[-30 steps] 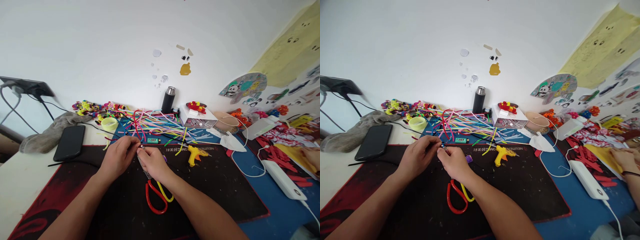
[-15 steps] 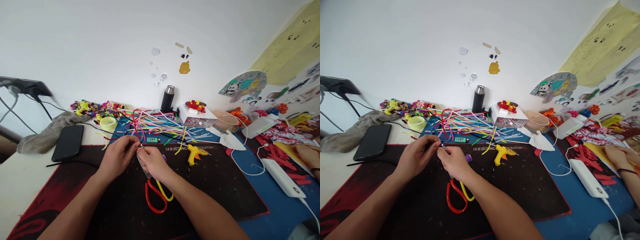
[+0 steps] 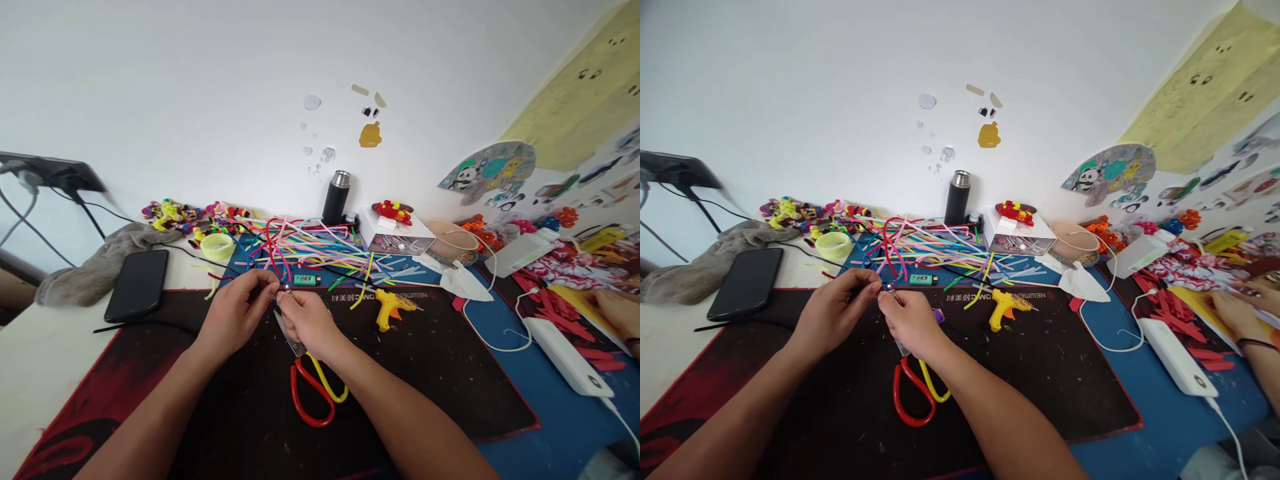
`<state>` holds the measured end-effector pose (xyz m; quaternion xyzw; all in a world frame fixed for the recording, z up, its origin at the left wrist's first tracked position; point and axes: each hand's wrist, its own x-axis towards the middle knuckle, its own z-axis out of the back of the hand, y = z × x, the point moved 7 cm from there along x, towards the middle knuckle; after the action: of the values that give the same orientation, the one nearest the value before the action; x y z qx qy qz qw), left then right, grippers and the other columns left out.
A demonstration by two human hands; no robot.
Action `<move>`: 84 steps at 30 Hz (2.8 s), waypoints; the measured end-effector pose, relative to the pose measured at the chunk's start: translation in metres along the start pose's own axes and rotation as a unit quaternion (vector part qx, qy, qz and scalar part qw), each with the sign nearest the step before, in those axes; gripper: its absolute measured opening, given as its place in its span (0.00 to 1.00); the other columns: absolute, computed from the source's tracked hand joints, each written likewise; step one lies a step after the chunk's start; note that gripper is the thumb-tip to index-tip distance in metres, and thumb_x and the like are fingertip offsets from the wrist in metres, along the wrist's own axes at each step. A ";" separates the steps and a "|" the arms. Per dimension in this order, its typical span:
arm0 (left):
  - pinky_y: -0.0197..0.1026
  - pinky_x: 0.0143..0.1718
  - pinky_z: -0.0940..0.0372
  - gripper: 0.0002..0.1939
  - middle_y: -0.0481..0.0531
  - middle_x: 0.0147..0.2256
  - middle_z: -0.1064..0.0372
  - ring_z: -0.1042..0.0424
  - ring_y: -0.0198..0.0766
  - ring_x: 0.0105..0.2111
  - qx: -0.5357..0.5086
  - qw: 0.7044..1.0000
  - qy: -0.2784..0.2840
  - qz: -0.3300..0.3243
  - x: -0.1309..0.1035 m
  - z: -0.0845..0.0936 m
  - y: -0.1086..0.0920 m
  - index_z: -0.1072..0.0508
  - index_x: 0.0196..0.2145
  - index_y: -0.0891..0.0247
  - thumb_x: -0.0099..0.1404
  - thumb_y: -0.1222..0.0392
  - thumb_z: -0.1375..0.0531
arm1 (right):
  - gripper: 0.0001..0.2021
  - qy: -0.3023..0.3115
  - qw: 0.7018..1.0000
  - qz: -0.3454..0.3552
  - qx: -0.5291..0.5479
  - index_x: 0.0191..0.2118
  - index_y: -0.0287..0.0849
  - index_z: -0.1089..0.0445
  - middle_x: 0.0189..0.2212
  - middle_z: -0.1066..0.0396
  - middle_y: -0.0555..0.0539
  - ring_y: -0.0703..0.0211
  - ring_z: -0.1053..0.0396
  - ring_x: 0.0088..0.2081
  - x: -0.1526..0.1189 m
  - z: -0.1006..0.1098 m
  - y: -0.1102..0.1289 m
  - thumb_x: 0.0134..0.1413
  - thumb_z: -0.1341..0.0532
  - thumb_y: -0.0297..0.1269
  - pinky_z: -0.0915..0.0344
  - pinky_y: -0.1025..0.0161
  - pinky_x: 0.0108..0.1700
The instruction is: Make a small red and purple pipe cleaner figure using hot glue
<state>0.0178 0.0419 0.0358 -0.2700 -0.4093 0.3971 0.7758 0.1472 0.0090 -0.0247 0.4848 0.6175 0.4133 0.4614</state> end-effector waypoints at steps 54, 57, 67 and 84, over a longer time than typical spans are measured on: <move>0.40 0.33 0.35 0.15 0.47 0.30 0.25 0.27 0.40 0.29 -0.074 0.993 0.071 0.065 0.000 -0.012 -0.003 0.22 0.38 0.59 0.75 0.45 0.39 | 0.22 -0.032 0.996 0.072 0.040 0.34 0.46 0.33 0.18 0.50 0.63 0.69 0.56 0.19 -0.001 0.029 0.013 0.56 0.26 0.57 0.59 0.66 0.21; 0.40 0.33 0.34 0.15 0.48 0.30 0.25 0.27 0.40 0.30 -0.072 0.993 0.070 0.063 0.000 -0.012 -0.004 0.22 0.38 0.59 0.75 0.45 0.39 | 0.21 -0.036 0.996 0.070 0.037 0.33 0.47 0.34 0.17 0.49 0.63 0.69 0.56 0.19 -0.001 0.029 0.013 0.56 0.27 0.55 0.59 0.66 0.21; 0.40 0.34 0.31 0.15 0.49 0.31 0.22 0.26 0.42 0.30 -0.084 0.991 0.067 0.075 0.001 -0.012 -0.003 0.21 0.38 0.58 0.72 0.44 0.37 | 0.18 -0.037 0.997 0.059 0.033 0.31 0.47 0.36 0.17 0.49 0.64 0.69 0.56 0.18 -0.002 0.026 0.018 0.56 0.28 0.50 0.59 0.66 0.21; 0.41 0.38 0.27 0.12 0.51 0.33 0.19 0.24 0.43 0.33 -0.074 0.992 0.079 0.058 0.001 -0.012 -0.008 0.21 0.38 0.57 0.71 0.46 0.37 | 0.20 -0.030 0.996 0.052 0.069 0.30 0.47 0.38 0.18 0.51 0.63 0.70 0.57 0.19 -0.002 0.024 0.016 0.53 0.27 0.49 0.60 0.66 0.22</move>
<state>0.0316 0.0379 0.0359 -0.3808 -0.3587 0.3874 0.7591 0.1747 0.0114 -0.0142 0.5590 0.6041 0.3787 0.4233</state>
